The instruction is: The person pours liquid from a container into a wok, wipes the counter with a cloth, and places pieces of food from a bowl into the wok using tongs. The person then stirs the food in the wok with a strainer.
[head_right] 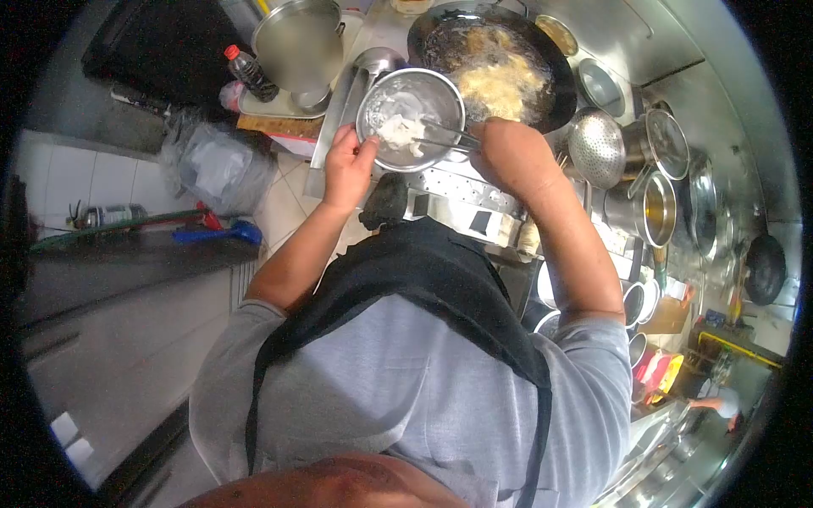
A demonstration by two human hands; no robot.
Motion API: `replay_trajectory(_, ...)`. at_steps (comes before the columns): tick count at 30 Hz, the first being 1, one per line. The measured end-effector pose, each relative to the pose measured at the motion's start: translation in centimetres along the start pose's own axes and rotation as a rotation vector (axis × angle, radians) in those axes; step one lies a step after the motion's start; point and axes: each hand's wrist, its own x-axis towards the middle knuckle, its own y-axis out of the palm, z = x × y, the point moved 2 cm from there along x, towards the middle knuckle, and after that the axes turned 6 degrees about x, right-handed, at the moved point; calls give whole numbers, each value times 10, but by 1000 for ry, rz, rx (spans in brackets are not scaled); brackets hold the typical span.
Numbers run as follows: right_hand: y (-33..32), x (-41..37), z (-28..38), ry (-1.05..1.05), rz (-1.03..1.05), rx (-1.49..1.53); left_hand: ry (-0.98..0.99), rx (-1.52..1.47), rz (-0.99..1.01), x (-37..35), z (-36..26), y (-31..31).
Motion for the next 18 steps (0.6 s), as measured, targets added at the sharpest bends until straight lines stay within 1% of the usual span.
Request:
replay_trajectory(1,0,-4,3,-5,4,0,-5,39,10,0,1,-2)
replay_trajectory(3,-7,-12,9,9,-92,-82,-17,79,18,0,2,-5)
replay_trajectory(4,-7,-12,11,8,-85,-79,-8,80,14,-1,2,-4)
replay_trajectory(6,-7,-11,16,-92,-114,-146,-2,81,25,-1,7,-4)
replay_trajectory(7,-4,-8,13,-83,-112,-142,19,99,40,0,11,-3)
replay_trajectory(9,8,-1,7,-220,-76,-246,45,115,58,1,9,-1)
replay_trajectory(11,2,-2,1,-203,-65,-233,-48,96,42,4,4,-2)
replay_trajectory(12,-5,-6,-2,-172,-91,-169,-49,96,38,5,8,-2)
replay_trajectory(14,-22,-9,-10,-125,-132,-60,-138,148,44,6,23,-2)
replay_trajectory(15,-29,-9,-14,-126,-131,-64,-138,145,42,6,30,-1)
replay_trajectory(17,-41,-9,-24,-52,-181,-10,-210,229,52,8,44,0)
replay_trajectory(18,-50,-9,-27,-30,-183,15,-204,225,48,9,45,0)
